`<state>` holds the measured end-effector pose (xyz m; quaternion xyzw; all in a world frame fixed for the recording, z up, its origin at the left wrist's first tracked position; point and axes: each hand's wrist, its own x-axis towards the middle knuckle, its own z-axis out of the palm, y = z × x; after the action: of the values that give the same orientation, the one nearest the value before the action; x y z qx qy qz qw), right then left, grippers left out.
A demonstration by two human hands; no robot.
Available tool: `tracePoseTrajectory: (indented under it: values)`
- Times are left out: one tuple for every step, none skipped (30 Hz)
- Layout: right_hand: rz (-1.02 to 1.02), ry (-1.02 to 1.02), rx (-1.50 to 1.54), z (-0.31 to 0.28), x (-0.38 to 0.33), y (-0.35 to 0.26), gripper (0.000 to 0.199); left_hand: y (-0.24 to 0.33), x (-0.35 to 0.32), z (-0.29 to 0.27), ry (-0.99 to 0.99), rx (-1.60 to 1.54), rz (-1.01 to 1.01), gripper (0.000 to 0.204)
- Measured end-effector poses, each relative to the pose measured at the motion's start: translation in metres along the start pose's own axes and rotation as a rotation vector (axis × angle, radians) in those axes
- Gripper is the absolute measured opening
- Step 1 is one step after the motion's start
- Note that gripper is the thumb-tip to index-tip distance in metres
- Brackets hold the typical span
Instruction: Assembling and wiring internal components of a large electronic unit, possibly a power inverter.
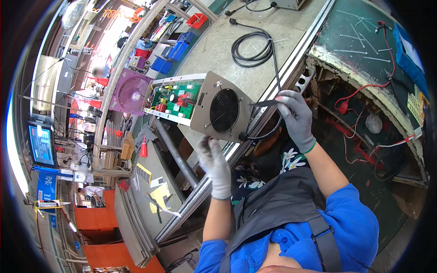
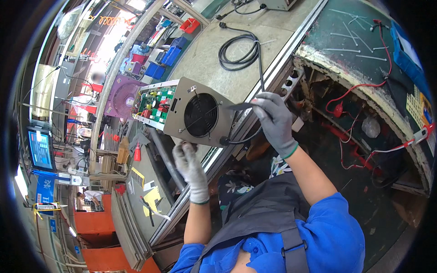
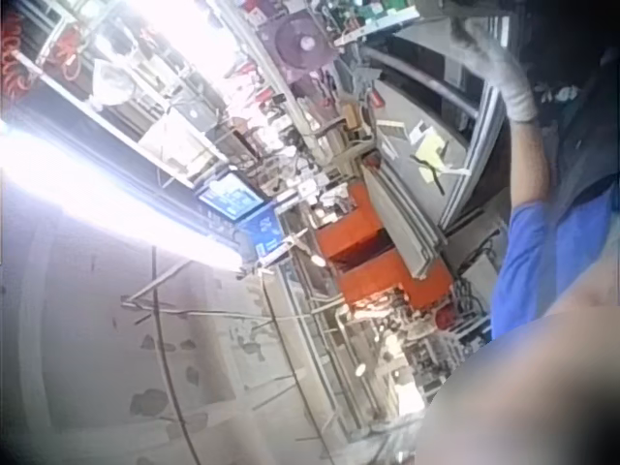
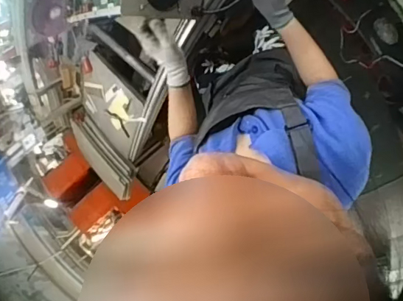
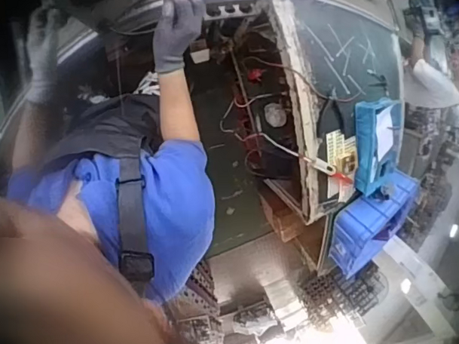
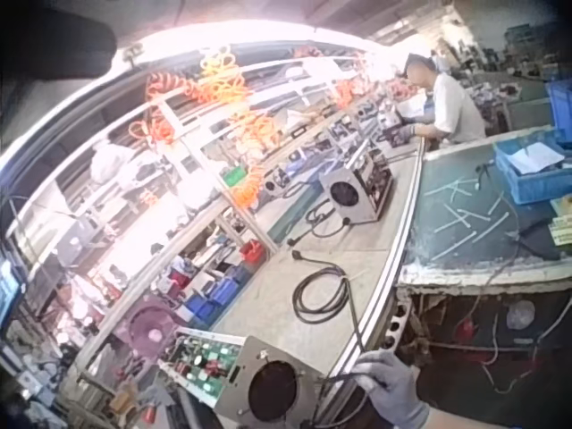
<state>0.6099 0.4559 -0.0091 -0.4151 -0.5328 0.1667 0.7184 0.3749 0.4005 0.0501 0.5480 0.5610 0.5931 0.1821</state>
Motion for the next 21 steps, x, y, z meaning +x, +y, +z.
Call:
tracePoseTrajectory:
  values:
    - [-0.099, -0.022, -0.083, -0.008, 0.002, 0.002, 0.029, -0.012, 0.0, 0.007, -0.005, 0.057, -0.08, 0.033]
    - [-0.186, -0.042, -0.178, -0.017, 0.005, 0.0, 0.03, -0.021, 0.002, 0.011, 0.006, 0.054, 0.06, 0.027]
    - [-0.298, -0.046, -0.263, -0.025, 0.009, -0.005, 0.031, -0.029, 0.005, 0.012, 0.03, 0.11, 0.057, 0.026]
    - [-0.36, -0.067, -0.292, -0.032, 0.014, -0.013, 0.032, -0.034, 0.008, 0.013, 0.011, 0.166, 0.056, 0.026]
    - [-0.378, -0.105, -0.284, -0.038, 0.018, -0.023, 0.032, -0.037, 0.011, 0.012, 0.049, 0.198, 0.078, 0.026]
    - [-0.426, -0.126, -0.255, -0.043, 0.023, -0.035, 0.032, -0.037, 0.014, 0.011, 0.034, 0.016, 0.046, 0.028]
    - [-0.451, -0.156, -0.241, -0.046, 0.028, -0.047, 0.032, -0.034, 0.017, 0.009, 0.038, -0.008, 0.027, 0.028]
    - [-0.45, -0.168, -0.208, -0.048, 0.031, -0.059, 0.025, -0.029, 0.02, 0.005, 0.064, -0.051, 0.024, 0.028]
    - [-0.255, -0.189, 0.003, -0.043, 0.03, -0.07, 0.02, -0.022, 0.026, 0.002, 0.079, -0.078, -0.055, 0.028]
    - [-0.008, -0.216, 0.199, -0.035, 0.028, -0.08, 0.016, -0.013, 0.03, -0.002, 0.086, -0.214, 0.088, 0.028]
    - [0.237, -0.261, 0.408, -0.025, 0.024, -0.087, 0.014, -0.004, 0.04, -0.01, 0.154, -0.226, 0.123, 0.024]
    - [0.437, -0.303, 0.565, -0.008, 0.024, -0.088, 0.016, 0.005, 0.049, -0.016, 0.203, -0.317, 0.203, 0.026]
    - [0.766, -0.363, 0.752, 0.006, 0.024, -0.088, 0.018, 0.013, 0.057, -0.028, 0.209, -0.351, 0.258, 0.031]
    - [0.826, -0.414, 0.815, 0.022, 0.022, -0.087, 0.019, 0.021, 0.066, -0.04, 0.223, -0.24, 0.256, 0.038]
    - [0.954, -0.464, 0.816, 0.036, 0.021, -0.085, 0.02, 0.026, 0.074, -0.047, 0.242, -0.161, 0.33, 0.04]
    - [0.918, -0.515, 0.826, 0.047, 0.02, -0.083, 0.021, 0.03, 0.081, -0.056, 0.299, -0.099, 0.31, 0.043]
    - [0.936, -0.558, 0.786, 0.056, 0.019, -0.081, 0.022, 0.033, 0.087, -0.063, 0.339, -0.135, 0.256, 0.045]
    - [0.935, -0.595, 0.759, 0.064, 0.016, -0.082, 0.023, 0.036, 0.09, -0.07, 0.335, -0.166, 0.274, 0.044]
    - [0.892, -0.599, 0.711, 0.072, 0.012, -0.083, 0.023, 0.037, 0.093, -0.075, 0.345, -0.136, 0.258, 0.044]
    - [0.831, -0.595, 0.674, 0.077, 0.01, -0.085, 0.023, 0.038, 0.093, -0.079, 0.324, -0.219, 0.169, 0.044]
    - [0.716, -0.582, 0.681, 0.081, 0.008, -0.087, 0.023, 0.038, 0.093, -0.083, 0.281, -0.408, 0.121, 0.044]
